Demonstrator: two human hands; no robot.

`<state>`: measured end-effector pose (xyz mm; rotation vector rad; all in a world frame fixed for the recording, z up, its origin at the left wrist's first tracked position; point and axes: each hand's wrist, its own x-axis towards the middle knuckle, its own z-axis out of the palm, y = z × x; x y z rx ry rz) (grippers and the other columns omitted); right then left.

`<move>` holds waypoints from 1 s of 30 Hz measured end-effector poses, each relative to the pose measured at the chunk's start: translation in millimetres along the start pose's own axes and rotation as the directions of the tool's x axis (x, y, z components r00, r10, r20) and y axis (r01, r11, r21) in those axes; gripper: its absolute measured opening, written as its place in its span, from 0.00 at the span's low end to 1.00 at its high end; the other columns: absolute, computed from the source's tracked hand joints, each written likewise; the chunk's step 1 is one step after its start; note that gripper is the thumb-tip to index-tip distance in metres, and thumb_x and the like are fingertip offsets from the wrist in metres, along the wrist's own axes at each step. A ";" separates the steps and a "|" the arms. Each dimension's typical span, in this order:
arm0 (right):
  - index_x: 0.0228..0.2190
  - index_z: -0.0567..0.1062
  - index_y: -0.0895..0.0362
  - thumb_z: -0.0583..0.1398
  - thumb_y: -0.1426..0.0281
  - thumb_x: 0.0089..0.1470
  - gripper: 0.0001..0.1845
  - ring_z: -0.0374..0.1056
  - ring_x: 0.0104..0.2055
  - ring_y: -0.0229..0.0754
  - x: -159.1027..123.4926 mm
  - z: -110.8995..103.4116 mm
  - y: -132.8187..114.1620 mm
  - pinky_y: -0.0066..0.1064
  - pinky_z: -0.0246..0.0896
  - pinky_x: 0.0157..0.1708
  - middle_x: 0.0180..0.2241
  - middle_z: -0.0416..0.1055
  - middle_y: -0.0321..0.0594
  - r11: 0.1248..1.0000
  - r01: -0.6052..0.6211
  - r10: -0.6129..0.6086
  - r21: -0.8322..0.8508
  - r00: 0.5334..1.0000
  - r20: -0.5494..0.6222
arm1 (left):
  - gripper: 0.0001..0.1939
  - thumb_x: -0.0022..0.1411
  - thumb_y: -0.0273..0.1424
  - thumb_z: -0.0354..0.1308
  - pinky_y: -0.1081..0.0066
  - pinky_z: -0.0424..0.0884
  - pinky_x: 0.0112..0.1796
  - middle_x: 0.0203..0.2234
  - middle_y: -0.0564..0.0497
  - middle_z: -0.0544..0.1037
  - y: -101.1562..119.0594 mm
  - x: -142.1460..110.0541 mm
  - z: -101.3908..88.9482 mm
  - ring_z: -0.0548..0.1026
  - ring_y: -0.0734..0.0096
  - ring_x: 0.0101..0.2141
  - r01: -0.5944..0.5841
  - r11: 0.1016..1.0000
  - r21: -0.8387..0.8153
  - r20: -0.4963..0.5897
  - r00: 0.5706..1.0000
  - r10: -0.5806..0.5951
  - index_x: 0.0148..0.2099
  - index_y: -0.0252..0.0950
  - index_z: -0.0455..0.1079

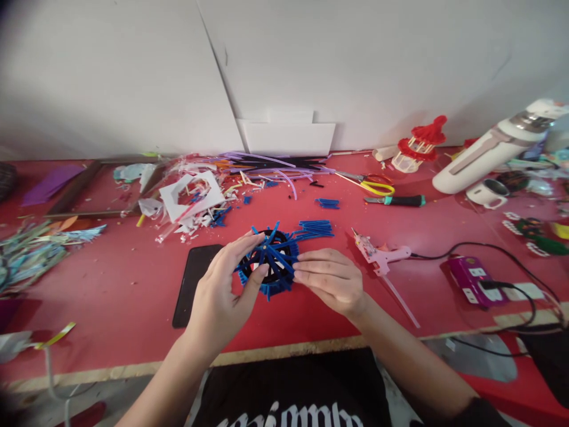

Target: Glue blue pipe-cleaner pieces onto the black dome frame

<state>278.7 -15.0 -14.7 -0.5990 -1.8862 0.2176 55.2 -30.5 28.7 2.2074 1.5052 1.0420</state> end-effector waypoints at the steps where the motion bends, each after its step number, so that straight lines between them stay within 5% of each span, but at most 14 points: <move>1: 0.53 0.79 0.51 0.65 0.80 0.56 0.24 0.81 0.45 0.48 0.1 0.1 0.6 0.41 0.82 0.39 0.40 0.83 0.43 1.000 0.000 0.000 0.001 1.000 0.005 | 0.18 0.71 0.31 0.55 0.53 0.71 0.60 0.55 0.43 0.80 0.5 0.3 0.0 0.75 0.56 0.60 0.006 1.000 -0.008 -0.003 1.000 -0.006 0.61 0.38 0.67; 12: 0.50 0.81 0.48 0.65 0.77 0.57 0.21 0.76 0.49 0.46 -9.9 4.5 8.6 0.42 0.79 0.44 0.42 0.83 0.41 0.996 -0.037 0.039 -0.081 0.999 0.017 | 0.16 0.72 0.31 0.55 0.54 0.71 0.61 0.57 0.43 0.79 6.7 3.2 1.4 0.75 0.58 0.60 0.080 0.990 -0.117 0.012 0.997 -0.079 0.60 0.39 0.68; 18: 0.50 0.80 0.49 0.60 0.78 0.61 0.19 0.76 0.47 0.45 -11.3 5.2 9.9 0.42 0.78 0.45 0.43 0.82 0.42 0.993 -0.045 0.050 -0.112 0.998 0.049 | 0.20 0.71 0.31 0.57 0.49 0.69 0.62 0.57 0.42 0.78 8.5 1.4 8.9 0.75 0.55 0.59 0.070 0.990 -0.122 -0.004 0.997 -0.071 0.62 0.39 0.64; 30: 0.43 0.81 0.51 0.65 0.79 0.56 0.15 0.73 0.50 0.47 -13.0 5.3 9.8 0.43 0.75 0.47 0.42 0.79 0.43 0.993 -0.052 0.056 -0.107 0.998 0.035 | 0.20 0.68 0.29 0.60 0.54 0.73 0.58 0.53 0.44 0.80 14.2 1.7 11.9 0.79 0.58 0.54 0.111 0.992 -0.055 -0.074 0.991 -0.115 0.60 0.39 0.65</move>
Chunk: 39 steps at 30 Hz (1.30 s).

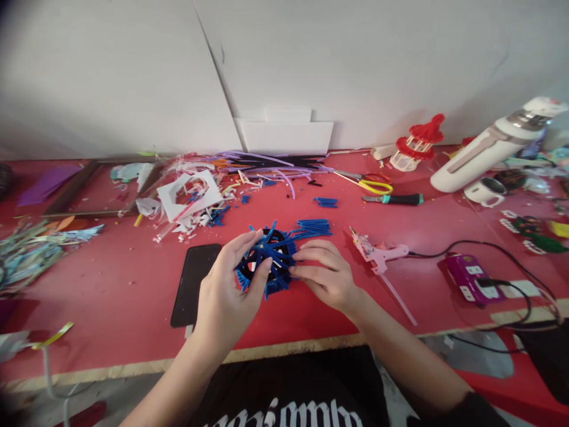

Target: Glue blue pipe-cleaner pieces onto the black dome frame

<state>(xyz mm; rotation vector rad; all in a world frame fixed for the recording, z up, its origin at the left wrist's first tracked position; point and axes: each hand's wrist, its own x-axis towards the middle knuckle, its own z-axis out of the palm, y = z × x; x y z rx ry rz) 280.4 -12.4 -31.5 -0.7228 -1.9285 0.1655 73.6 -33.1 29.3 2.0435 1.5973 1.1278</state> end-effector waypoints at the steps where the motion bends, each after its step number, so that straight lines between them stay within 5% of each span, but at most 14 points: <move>1: 0.42 0.81 0.51 0.65 0.79 0.56 0.14 0.73 0.50 0.47 -0.3 0.1 0.1 0.44 0.75 0.47 0.42 0.79 0.43 1.000 0.001 -0.001 -0.006 1.000 0.001 | 0.20 0.68 0.30 0.60 0.55 0.74 0.57 0.53 0.44 0.80 0.1 -0.1 0.2 0.79 0.58 0.54 0.003 1.000 0.003 -0.007 1.000 -0.003 0.60 0.38 0.65; 18: 0.41 0.79 0.54 0.65 0.78 0.57 0.11 0.73 0.51 0.48 -5.9 3.6 3.7 0.45 0.75 0.48 0.43 0.77 0.45 0.997 0.069 -0.068 -0.035 0.997 0.020 | 0.20 0.67 0.32 0.62 0.49 0.75 0.54 0.49 0.42 0.81 0.8 1.4 14.1 0.79 0.50 0.51 -0.092 0.985 0.147 -0.069 0.992 0.103 0.58 0.35 0.66; 39: 0.42 0.79 0.52 0.63 0.77 0.59 0.11 0.70 0.53 0.49 -5.5 0.2 4.6 0.46 0.73 0.49 0.45 0.76 0.44 0.996 0.060 -0.055 -0.070 0.996 0.063 | 0.15 0.68 0.29 0.58 0.49 0.75 0.52 0.47 0.40 0.81 -0.2 2.9 21.8 0.78 0.52 0.50 -0.082 0.983 0.164 -0.112 0.989 0.101 0.56 0.34 0.67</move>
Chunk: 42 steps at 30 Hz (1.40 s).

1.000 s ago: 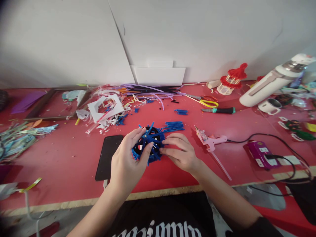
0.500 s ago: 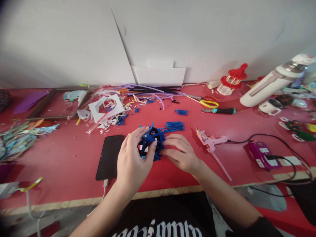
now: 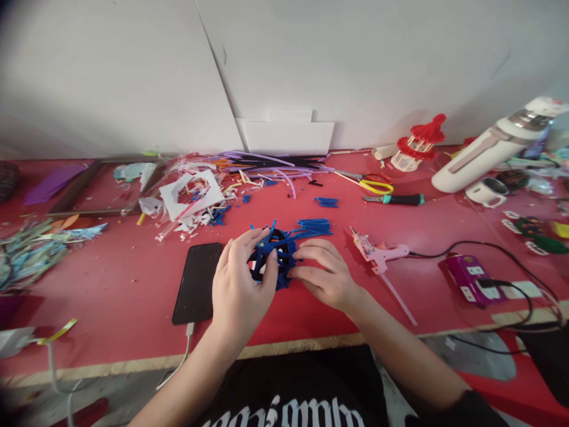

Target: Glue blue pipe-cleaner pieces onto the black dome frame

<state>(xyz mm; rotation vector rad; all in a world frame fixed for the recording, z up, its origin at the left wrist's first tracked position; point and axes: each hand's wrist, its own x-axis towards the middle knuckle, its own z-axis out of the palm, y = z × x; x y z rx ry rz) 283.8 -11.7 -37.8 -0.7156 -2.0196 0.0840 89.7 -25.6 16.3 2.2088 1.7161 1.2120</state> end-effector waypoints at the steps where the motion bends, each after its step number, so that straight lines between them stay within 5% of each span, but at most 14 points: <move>1: 0.42 0.79 0.52 0.64 0.77 0.58 0.11 0.70 0.53 0.49 0.2 0.1 -0.1 0.46 0.73 0.49 0.45 0.76 0.44 1.000 -0.002 0.002 0.001 1.000 -0.002 | 0.15 0.68 0.29 0.58 0.49 0.76 0.52 0.47 0.41 0.81 -0.1 0.2 0.1 0.78 0.52 0.50 -0.001 1.000 0.000 -0.001 1.000 0.001 0.55 0.34 0.67; 24: 0.43 0.78 0.52 0.68 0.76 0.54 0.15 0.73 0.48 0.47 4.7 2.1 -6.8 0.45 0.74 0.47 0.42 0.77 0.43 1.000 -0.021 0.020 -0.022 0.998 -0.060 | 0.19 0.68 0.31 0.60 0.50 0.73 0.55 0.50 0.39 0.81 0.6 1.4 -3.2 0.77 0.51 0.53 -0.033 0.999 -0.002 -0.009 0.999 0.033 0.59 0.35 0.64; 29: 0.52 0.74 0.53 0.70 0.69 0.53 0.24 0.73 0.49 0.50 -2.8 -19.5 -7.7 0.48 0.74 0.49 0.44 0.76 0.46 0.993 -0.041 0.036 -0.115 0.998 -0.046 | 0.26 0.66 0.36 0.64 0.49 0.66 0.62 0.60 0.31 0.73 -0.6 -6.5 -15.8 0.70 0.48 0.62 -0.126 0.992 0.009 -0.050 0.991 0.126 0.61 0.31 0.63; 33: 0.55 0.73 0.55 0.67 0.74 0.53 0.28 0.72 0.50 0.53 -17.4 -50.8 2.1 0.50 0.72 0.50 0.46 0.75 0.49 0.953 -0.161 0.140 -0.257 0.985 -0.099 | 0.33 0.62 0.43 0.68 0.47 0.64 0.63 0.59 0.29 0.72 -4.9 -16.7 -21.7 0.67 0.44 0.63 -0.132 0.991 0.006 -0.028 0.991 0.132 0.60 0.29 0.63; 36: 0.52 0.75 0.55 0.66 0.79 0.52 0.25 0.73 0.47 0.52 -21.9 -65.9 6.9 0.49 0.72 0.49 0.45 0.75 0.49 0.920 -0.242 0.195 -0.307 0.965 -0.174 | 0.29 0.64 0.37 0.67 0.49 0.66 0.62 0.57 0.31 0.75 -6.4 -18.5 -18.7 0.69 0.47 0.61 -0.108 0.994 -0.014 -0.047 0.993 0.107 0.60 0.29 0.63; 42: 0.46 0.78 0.52 0.65 0.77 0.55 0.16 0.70 0.51 0.51 -2.6 -53.7 -9.5 0.51 0.71 0.51 0.46 0.75 0.46 0.957 -0.119 0.123 -0.265 0.992 0.001 | 0.31 0.65 0.32 0.64 0.48 0.71 0.58 0.56 0.33 0.76 -3.7 -7.8 -5.1 0.74 0.47 0.59 -0.046 0.999 -0.020 -0.063 0.997 0.045 0.65 0.31 0.58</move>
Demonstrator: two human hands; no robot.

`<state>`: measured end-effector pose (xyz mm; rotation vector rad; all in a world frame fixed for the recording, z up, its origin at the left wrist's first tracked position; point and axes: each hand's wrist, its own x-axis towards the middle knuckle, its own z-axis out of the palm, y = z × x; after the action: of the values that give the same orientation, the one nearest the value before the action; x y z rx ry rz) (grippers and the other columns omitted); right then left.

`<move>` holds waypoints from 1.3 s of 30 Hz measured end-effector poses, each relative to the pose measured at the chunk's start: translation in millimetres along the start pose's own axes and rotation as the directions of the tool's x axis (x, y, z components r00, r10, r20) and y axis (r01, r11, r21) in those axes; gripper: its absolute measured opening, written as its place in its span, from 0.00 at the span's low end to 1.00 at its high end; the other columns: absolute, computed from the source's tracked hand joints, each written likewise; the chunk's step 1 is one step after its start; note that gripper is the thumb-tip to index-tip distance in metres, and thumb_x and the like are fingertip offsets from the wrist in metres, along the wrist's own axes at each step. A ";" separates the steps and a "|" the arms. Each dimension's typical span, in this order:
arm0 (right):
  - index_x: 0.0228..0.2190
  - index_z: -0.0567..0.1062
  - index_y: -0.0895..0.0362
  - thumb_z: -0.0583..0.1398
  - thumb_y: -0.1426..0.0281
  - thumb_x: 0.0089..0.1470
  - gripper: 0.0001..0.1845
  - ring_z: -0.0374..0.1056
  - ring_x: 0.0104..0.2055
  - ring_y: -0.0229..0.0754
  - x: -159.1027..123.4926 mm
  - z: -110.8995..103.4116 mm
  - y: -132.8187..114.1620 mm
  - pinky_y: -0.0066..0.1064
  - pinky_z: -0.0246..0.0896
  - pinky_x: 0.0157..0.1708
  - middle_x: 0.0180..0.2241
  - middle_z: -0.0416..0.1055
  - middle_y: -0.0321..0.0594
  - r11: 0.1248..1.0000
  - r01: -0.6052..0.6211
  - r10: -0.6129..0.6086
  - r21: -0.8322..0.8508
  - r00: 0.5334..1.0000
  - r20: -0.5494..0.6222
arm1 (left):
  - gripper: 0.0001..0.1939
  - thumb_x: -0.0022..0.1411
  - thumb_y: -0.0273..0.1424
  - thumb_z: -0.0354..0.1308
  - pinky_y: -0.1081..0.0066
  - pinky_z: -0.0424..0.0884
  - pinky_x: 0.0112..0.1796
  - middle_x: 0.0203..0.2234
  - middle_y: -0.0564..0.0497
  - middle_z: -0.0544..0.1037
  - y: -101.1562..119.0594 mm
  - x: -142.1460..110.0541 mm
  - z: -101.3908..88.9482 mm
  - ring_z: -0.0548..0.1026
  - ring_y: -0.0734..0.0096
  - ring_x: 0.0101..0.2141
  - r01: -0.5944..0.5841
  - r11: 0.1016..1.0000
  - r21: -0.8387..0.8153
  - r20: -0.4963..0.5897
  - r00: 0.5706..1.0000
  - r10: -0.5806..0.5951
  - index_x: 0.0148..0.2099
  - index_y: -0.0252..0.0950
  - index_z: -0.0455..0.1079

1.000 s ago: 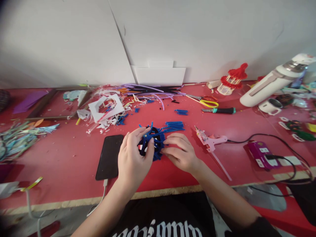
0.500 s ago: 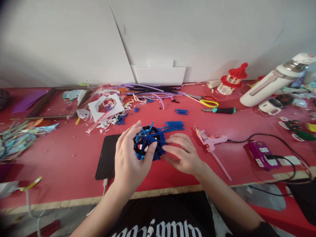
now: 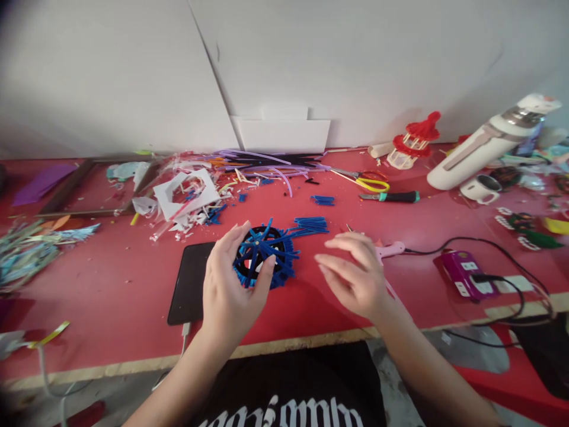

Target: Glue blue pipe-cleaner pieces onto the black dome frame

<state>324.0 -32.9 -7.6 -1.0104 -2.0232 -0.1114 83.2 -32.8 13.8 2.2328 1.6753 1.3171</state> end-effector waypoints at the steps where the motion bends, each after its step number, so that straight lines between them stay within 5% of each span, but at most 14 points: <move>1: 0.46 0.79 0.51 0.66 0.76 0.56 0.15 0.70 0.52 0.51 3.3 4.4 -5.1 0.51 0.70 0.52 0.47 0.75 0.46 1.000 0.024 -0.024 0.013 0.999 0.031 | 0.31 0.65 0.32 0.63 0.47 0.72 0.58 0.56 0.33 0.77 0.3 2.2 1.8 0.75 0.48 0.59 0.007 1.000 0.003 0.010 1.000 -0.007 0.65 0.32 0.57; 10: 0.45 0.80 0.52 0.63 0.77 0.60 0.13 0.73 0.46 0.44 11.5 37.7 -14.5 0.42 0.70 0.48 0.38 0.81 0.39 0.977 0.112 -0.123 0.180 0.991 0.051 | 0.26 0.67 0.29 0.61 0.46 0.73 0.57 0.50 0.40 0.82 0.3 10.3 4.3 0.80 0.51 0.54 0.033 0.999 0.020 0.055 0.998 -0.034 0.63 0.36 0.56; 31: 0.43 0.79 0.53 0.62 0.78 0.60 0.12 0.71 0.44 0.45 9.8 40.4 -18.2 0.42 0.70 0.46 0.37 0.80 0.40 0.963 0.065 -0.084 0.262 0.995 0.061 | 0.23 0.67 0.31 0.61 0.48 0.72 0.56 0.51 0.39 0.82 3.7 10.3 2.4 0.80 0.51 0.52 0.014 0.998 0.056 0.066 0.998 -0.017 0.61 0.34 0.61; 36: 0.47 0.76 0.54 0.66 0.73 0.57 0.15 0.72 0.43 0.46 10.0 20.4 -10.3 0.42 0.70 0.46 0.40 0.77 0.43 0.984 0.050 -0.054 0.173 0.998 0.019 | 0.35 0.68 0.46 0.60 0.42 0.64 0.62 0.60 0.29 0.72 -0.3 4.9 -6.7 0.70 0.42 0.62 -0.039 0.999 0.007 0.026 0.999 0.039 0.67 0.31 0.56; 39: 0.49 0.75 0.52 0.63 0.76 0.57 0.18 0.73 0.45 0.47 -4.2 -2.4 19.5 0.43 0.71 0.47 0.41 0.77 0.44 0.994 -0.108 0.107 -0.021 0.994 -0.021 | 0.53 0.58 0.61 0.61 0.40 0.63 0.62 0.63 0.24 0.65 -12.9 -6.7 -10.9 0.64 0.37 0.65 -0.106 0.994 -0.001 -0.027 0.994 0.106 0.70 0.31 0.50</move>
<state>340.3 -23.3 -14.3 -1.1258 -1.9490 -0.0861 66.0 -37.6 10.3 2.3434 1.5828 1.3760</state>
